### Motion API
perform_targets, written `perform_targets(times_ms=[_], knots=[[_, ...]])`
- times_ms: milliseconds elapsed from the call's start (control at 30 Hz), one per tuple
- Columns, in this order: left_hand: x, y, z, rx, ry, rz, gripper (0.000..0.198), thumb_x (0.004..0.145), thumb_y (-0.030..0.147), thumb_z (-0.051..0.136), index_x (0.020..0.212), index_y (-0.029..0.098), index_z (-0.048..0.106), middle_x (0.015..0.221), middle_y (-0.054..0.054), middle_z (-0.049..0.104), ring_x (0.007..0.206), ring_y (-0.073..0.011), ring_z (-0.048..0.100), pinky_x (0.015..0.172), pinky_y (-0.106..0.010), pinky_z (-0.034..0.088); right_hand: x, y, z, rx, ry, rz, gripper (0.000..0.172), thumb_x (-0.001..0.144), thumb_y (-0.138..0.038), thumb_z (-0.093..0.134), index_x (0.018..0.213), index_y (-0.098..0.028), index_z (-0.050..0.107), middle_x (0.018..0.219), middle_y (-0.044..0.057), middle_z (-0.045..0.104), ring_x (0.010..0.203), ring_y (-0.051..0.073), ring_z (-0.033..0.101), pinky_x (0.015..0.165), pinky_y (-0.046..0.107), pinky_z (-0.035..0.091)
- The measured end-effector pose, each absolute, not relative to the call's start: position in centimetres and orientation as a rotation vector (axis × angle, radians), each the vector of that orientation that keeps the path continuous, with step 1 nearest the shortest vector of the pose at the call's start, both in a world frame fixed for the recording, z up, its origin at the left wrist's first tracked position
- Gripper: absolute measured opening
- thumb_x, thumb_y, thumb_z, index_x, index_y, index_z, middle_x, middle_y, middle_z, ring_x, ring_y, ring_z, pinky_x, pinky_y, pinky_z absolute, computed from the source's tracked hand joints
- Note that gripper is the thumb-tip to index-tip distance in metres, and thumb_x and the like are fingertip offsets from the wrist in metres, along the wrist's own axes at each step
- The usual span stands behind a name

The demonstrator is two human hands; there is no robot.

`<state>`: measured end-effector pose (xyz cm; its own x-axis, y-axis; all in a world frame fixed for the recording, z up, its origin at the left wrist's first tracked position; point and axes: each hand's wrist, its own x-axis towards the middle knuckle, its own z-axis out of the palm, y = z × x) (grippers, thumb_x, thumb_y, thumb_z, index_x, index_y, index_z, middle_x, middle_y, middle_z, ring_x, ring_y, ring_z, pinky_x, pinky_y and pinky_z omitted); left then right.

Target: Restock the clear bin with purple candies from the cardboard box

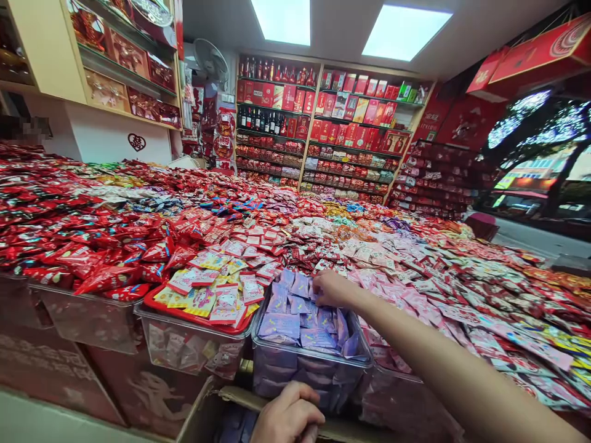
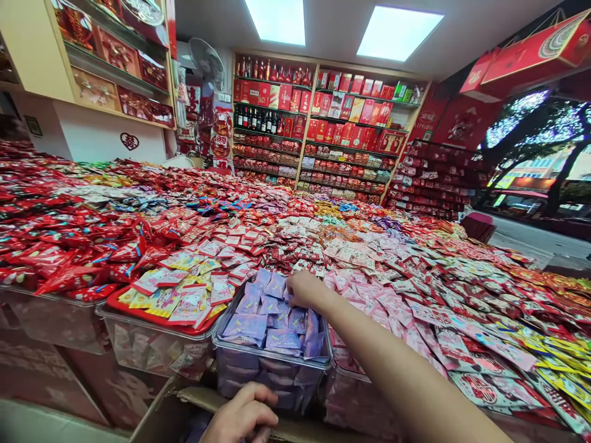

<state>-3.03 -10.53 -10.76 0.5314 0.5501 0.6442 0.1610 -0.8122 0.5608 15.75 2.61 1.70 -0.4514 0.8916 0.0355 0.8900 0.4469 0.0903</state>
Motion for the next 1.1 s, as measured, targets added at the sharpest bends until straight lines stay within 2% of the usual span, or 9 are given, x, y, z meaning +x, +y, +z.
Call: perform_targets(times_ms=[167,233,533,733,833,967,1033,1100], knots=[[-3.3,-11.3,-9.0,2.330,0.585,1.078,0.025,0.068,0.002,0.044,0.086,0.017,0.053,0.089,-0.008,0.055,0.079,-0.0160,0.056,0.066,-0.024,0.046,15.7,-0.5,3.6,1.673,2.763,0.144,0.021,0.074,-0.026,0.052,0.087,-0.014,0.063,0.085,0.009,0.064,0.080,0.018,0.056,0.068,0.024,0.039],[-3.3,-11.6,-8.6,2.330,0.607,1.057,0.024,0.069,0.003,0.043,0.086,0.017,0.053,0.090,-0.008,0.054,0.080,-0.0163,0.056,0.068,-0.025,0.046,15.3,-1.5,3.8,1.660,2.800,0.108,0.020,0.076,-0.023,0.049,0.087,-0.016,0.064,0.085,0.007,0.064,0.077,0.016,0.056,0.067,0.023,0.038],[-3.4,-12.3,-9.0,2.386,0.637,1.076,0.023,0.071,0.005,0.042,0.086,0.017,0.054,0.090,-0.008,0.056,0.081,-0.0173,0.055,0.069,-0.027,0.045,12.4,-0.6,0.9,1.611,2.866,-0.028,0.014,0.068,-0.018,0.057,0.078,-0.014,0.066,0.080,0.008,0.063,0.076,0.017,0.056,0.066,0.023,0.039],[-3.4,-12.2,-9.1,2.417,0.607,1.088,0.024,0.069,0.005,0.042,0.084,0.018,0.055,0.088,-0.008,0.056,0.079,-0.0175,0.056,0.067,-0.027,0.045,11.6,-0.3,0.3,1.585,2.898,-0.097,0.022,0.065,-0.010,0.054,0.083,-0.016,0.066,0.087,0.007,0.061,0.079,0.015,0.056,0.069,0.022,0.040],[-3.4,-12.2,-9.0,2.420,0.602,1.078,0.023,0.069,0.005,0.042,0.084,0.018,0.054,0.088,-0.008,0.056,0.079,-0.0176,0.055,0.068,-0.027,0.045,11.6,-0.1,0.8,1.612,2.887,-0.111,0.022,0.067,-0.009,0.053,0.084,-0.015,0.066,0.087,0.008,0.061,0.081,0.016,0.055,0.072,0.023,0.040],[-3.5,-12.2,-9.0,2.401,0.606,1.058,0.023,0.070,0.004,0.042,0.084,0.017,0.054,0.088,-0.008,0.056,0.080,-0.0177,0.055,0.068,-0.027,0.045,12.1,-2.6,4.0,1.727,2.892,-0.093,0.020,0.070,-0.013,0.051,0.085,-0.012,0.065,0.087,0.011,0.061,0.080,0.018,0.055,0.072,0.026,0.040],[-3.5,-12.2,-8.9,2.386,0.603,1.045,0.023,0.070,0.004,0.041,0.085,0.017,0.054,0.087,-0.008,0.056,0.080,-0.0172,0.055,0.068,-0.026,0.044,12.6,-5.8,5.6,1.787,2.928,-0.307,0.019,0.073,-0.017,0.049,0.084,-0.013,0.064,0.080,0.007,0.063,0.073,0.015,0.056,0.066,0.024,0.041],[-3.5,-12.2,-8.7,2.380,0.605,1.022,0.022,0.071,0.005,0.041,0.084,0.017,0.054,0.086,-0.008,0.056,0.079,-0.0169,0.055,0.067,-0.026,0.044,13.2,-9.7,5.6,1.603,2.870,-0.902,0.017,0.073,-0.018,0.049,0.082,-0.018,0.064,0.072,0.000,0.064,0.064,0.012,0.056,0.055,0.019,0.041]])
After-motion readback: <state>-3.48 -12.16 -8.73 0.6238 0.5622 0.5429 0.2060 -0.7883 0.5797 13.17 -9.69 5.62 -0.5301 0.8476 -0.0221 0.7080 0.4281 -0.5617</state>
